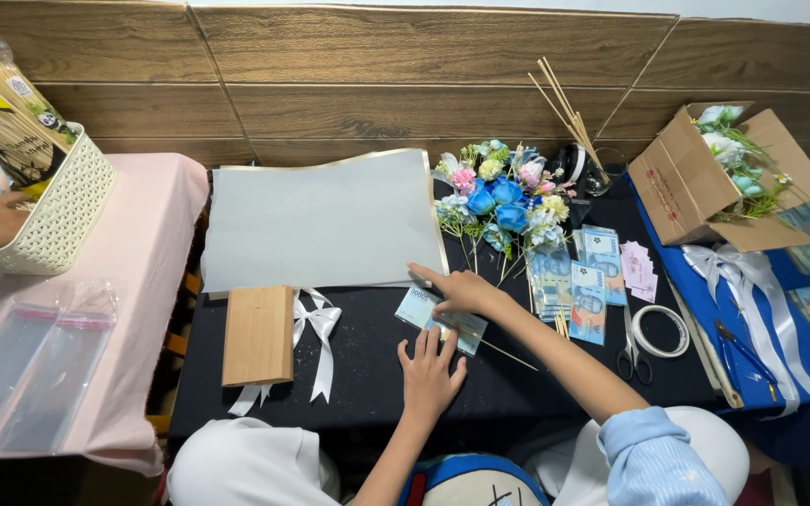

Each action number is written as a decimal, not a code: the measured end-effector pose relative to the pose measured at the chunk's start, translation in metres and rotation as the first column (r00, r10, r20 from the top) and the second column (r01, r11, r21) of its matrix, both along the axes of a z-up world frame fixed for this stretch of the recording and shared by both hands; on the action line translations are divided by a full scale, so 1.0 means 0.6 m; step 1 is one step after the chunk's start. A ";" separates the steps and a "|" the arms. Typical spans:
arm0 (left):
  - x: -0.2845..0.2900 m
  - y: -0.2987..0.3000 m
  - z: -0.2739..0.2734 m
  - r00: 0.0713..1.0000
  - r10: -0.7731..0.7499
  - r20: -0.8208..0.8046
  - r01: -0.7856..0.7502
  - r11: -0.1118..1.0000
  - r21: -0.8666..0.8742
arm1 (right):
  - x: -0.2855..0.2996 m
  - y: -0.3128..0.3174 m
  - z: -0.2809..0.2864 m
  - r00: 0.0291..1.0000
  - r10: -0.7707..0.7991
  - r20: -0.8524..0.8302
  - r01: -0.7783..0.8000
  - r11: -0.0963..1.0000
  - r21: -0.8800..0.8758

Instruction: Attaching banknotes to wooden sticks using adhesive tape to prepare them for a money bouquet arrangement.

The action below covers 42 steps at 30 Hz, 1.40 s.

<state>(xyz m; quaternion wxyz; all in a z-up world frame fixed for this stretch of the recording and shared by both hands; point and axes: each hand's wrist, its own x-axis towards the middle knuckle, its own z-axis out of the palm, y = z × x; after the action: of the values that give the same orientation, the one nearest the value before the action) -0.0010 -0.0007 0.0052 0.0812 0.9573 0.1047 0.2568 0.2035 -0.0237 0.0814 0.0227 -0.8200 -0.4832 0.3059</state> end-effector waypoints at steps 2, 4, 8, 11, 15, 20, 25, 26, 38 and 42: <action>0.000 0.001 0.001 1.000 0.004 0.000 -0.004 1.000 0.012 | -0.011 -0.018 0.033 0.997 -0.072 -0.037 0.076 0.992 0.102; -0.001 0.001 0.001 1.000 0.004 -0.003 -0.004 1.000 0.023 | -0.017 -0.032 0.035 0.986 -0.144 -0.085 0.158 0.967 0.199; -0.002 -0.001 0.001 1.000 0.007 -0.004 -0.007 0.999 0.044 | -0.024 -0.040 -0.005 0.978 -0.096 0.186 0.057 0.978 0.202; -0.001 0.000 0.000 1.000 0.007 0.004 -0.007 0.999 0.036 | -0.032 -0.033 -0.018 0.952 -0.082 0.295 0.031 0.984 0.175; 0.000 -0.001 -0.003 1.000 0.000 0.011 0.000 1.000 0.012 | -0.038 -0.031 -0.034 0.898 -0.010 0.439 -0.080 0.979 0.186; -0.003 0.000 -0.002 0.999 -0.013 -0.042 0.012 1.000 -0.013 | -0.040 -0.027 -0.058 0.859 -0.037 0.510 -0.085 0.973 0.214; -0.001 0.000 -0.006 0.995 -0.020 -0.094 0.016 0.999 -0.046 | -0.030 -0.027 -0.084 0.837 -0.104 0.537 -0.064 0.956 0.285; 0.001 0.000 -0.006 0.995 -0.021 -0.094 0.016 0.999 -0.049 | -0.028 -0.027 -0.085 0.840 -0.087 0.536 -0.075 0.959 0.274; -0.003 -0.001 -0.009 0.996 -0.021 -0.089 0.015 0.998 -0.065 | -0.030 -0.025 -0.099 0.835 -0.066 0.547 -0.089 0.963 0.252; -0.004 0.000 -0.003 0.997 -0.019 -0.081 0.014 0.998 -0.067 | -0.032 -0.032 -0.081 0.868 -0.044 0.494 -0.083 0.969 0.231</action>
<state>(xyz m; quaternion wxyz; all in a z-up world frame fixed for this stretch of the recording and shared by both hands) -0.0032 -0.0009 0.0035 0.1108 0.9647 0.1084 0.2130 0.1846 -0.0426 0.0329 -0.0041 -0.8569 -0.5150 0.0233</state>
